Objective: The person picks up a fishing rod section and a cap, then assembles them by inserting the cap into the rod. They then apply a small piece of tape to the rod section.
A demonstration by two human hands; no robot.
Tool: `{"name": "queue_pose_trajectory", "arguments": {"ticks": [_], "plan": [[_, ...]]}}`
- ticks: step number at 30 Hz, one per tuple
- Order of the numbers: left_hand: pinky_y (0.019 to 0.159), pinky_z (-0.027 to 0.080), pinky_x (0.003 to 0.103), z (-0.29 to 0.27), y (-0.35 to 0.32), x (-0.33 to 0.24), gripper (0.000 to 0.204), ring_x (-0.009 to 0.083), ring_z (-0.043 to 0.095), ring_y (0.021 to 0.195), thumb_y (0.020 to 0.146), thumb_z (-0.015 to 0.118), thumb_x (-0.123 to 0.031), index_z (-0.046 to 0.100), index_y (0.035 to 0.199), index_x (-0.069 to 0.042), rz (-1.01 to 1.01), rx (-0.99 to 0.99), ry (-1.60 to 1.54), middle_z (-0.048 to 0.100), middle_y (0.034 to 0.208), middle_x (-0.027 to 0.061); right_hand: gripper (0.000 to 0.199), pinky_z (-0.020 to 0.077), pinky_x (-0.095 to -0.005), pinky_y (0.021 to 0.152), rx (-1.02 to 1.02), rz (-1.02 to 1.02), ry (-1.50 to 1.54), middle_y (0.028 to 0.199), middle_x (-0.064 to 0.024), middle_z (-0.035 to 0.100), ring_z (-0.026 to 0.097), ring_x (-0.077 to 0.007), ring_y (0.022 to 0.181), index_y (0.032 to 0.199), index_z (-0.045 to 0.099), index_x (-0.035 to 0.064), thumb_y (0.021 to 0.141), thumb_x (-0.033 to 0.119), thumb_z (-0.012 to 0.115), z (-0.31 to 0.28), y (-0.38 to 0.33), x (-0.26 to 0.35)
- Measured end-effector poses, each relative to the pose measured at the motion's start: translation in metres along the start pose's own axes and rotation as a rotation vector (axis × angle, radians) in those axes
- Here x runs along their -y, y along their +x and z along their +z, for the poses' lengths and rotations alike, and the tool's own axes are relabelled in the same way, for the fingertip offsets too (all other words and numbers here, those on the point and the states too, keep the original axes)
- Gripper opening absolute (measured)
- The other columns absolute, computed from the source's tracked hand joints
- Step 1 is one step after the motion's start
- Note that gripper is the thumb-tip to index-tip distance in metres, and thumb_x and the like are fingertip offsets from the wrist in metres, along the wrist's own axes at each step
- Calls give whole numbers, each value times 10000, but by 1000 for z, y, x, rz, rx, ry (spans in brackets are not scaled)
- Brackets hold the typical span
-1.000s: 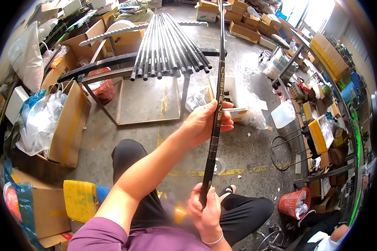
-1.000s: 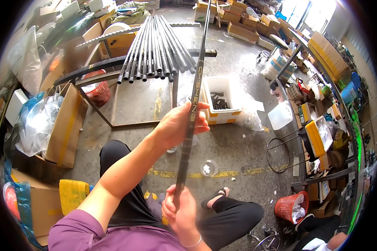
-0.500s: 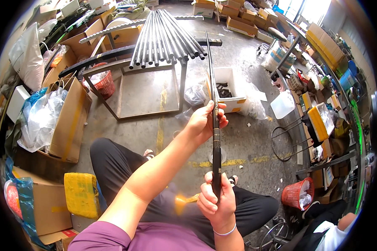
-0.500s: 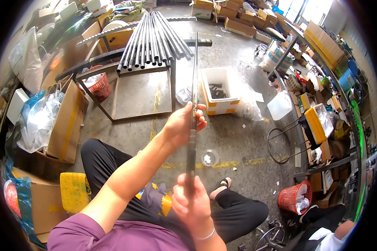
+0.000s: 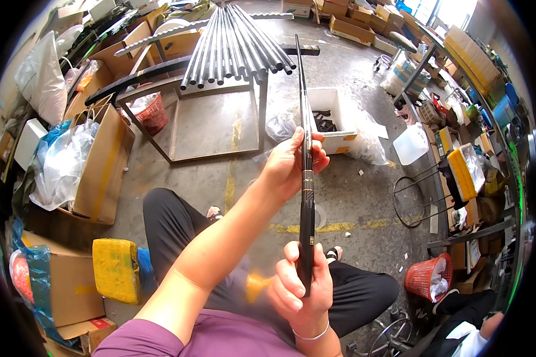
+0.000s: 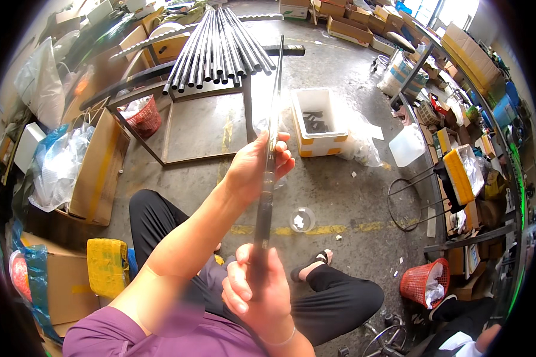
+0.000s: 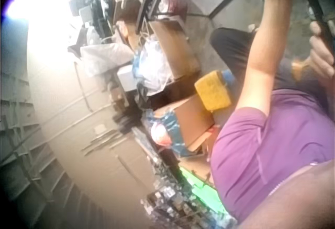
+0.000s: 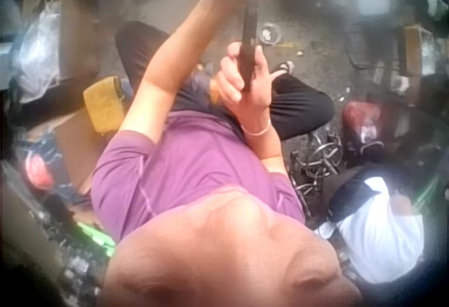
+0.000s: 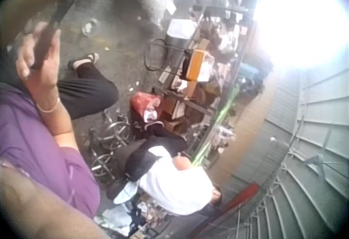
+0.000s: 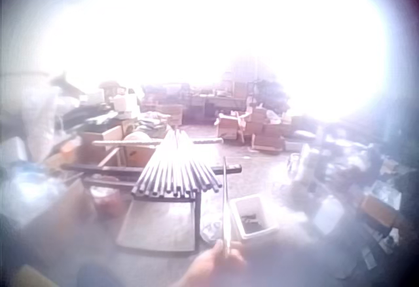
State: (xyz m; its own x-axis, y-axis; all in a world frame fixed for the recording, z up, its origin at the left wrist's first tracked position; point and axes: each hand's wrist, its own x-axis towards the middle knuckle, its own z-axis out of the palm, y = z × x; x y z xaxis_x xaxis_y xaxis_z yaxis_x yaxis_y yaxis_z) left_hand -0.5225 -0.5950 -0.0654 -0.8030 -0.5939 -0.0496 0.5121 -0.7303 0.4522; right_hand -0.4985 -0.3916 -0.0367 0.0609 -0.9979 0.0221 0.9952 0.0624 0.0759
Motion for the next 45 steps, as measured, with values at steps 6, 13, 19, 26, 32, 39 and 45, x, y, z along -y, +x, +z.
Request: {"name": "queue_pose_trajectory", "arguments": {"ticks": [6, 13, 19, 26, 32, 39, 45], "plan": [[815, 508, 341, -1, 1, -1, 340, 162, 601, 765, 979, 419, -300, 519, 1085, 8, 4, 24, -34, 609, 792, 36, 431, 371, -280, 426, -27, -10, 7, 610, -69, 467, 482, -190, 476, 1061, 482, 65, 979, 446, 298, 6, 4, -3], [831, 516, 370, -7, 3, -4, 388, 187, 614, 771, 1003, 320, -321, 500, 1107, 6, 10, 34, -66, 620, 818, 53, 430, 368, -280, 432, -44, 5, -13, 616, -63, 463, 478, -187, 482, 1062, 483, 74, 979, 452, 293, 6, 9, -7], [822, 524, 370, -7, 4, -5, 383, 172, 617, 758, 1004, 319, -318, 512, 1089, 2, 14, 10, -80, 621, 790, 48, 469, 366, -275, 447, -74, 3, -55, 625, -51, 466, 479, -176, 492, 1068, 485, 82, 973, 491, 277, 6, 9, -9], [782, 522, 329, -3, 2, -4, 315, 155, 622, 734, 967, 460, -271, 523, 1078, 17, 31, -26, -69, 629, 767, 34, 448, 355, -265, 445, -101, -11, -49, 625, -39, 457, 456, -158, 483, 1006, 471, 96, 971, 500, 278, 8, 8, -12], [804, 518, 324, -3, 3, -4, 350, 150, 618, 770, 974, 436, -289, 518, 1108, 23, 26, -10, -50, 632, 782, 31, 412, 334, -255, 431, -124, -16, -4, 609, -24, 422, 418, -138, 462, 923, 437, 110, 976, 487, 280, 10, 10, -14], [819, 508, 327, -8, 13, -8, 379, 151, 609, 801, 987, 391, -299, 491, 1134, 35, 43, 5, -128, 638, 832, 45, 404, 323, -248, 425, -135, -15, 14, 607, -16, 417, 401, -126, 450, 923, 437, 110, 978, 480, 284, 9, 12, -16], [635, 515, 273, -4, 31, -20, 436, 149, 540, 684, 1001, 266, -393, 480, 1056, -17, -66, -7, -307, 525, 717, 36, 401, 328, -253, 427, -138, -10, 52, 607, -17, 416, 403, -127, 459, 933, 441, 103, 978, 473, 293, 9, 14, -16]]}}
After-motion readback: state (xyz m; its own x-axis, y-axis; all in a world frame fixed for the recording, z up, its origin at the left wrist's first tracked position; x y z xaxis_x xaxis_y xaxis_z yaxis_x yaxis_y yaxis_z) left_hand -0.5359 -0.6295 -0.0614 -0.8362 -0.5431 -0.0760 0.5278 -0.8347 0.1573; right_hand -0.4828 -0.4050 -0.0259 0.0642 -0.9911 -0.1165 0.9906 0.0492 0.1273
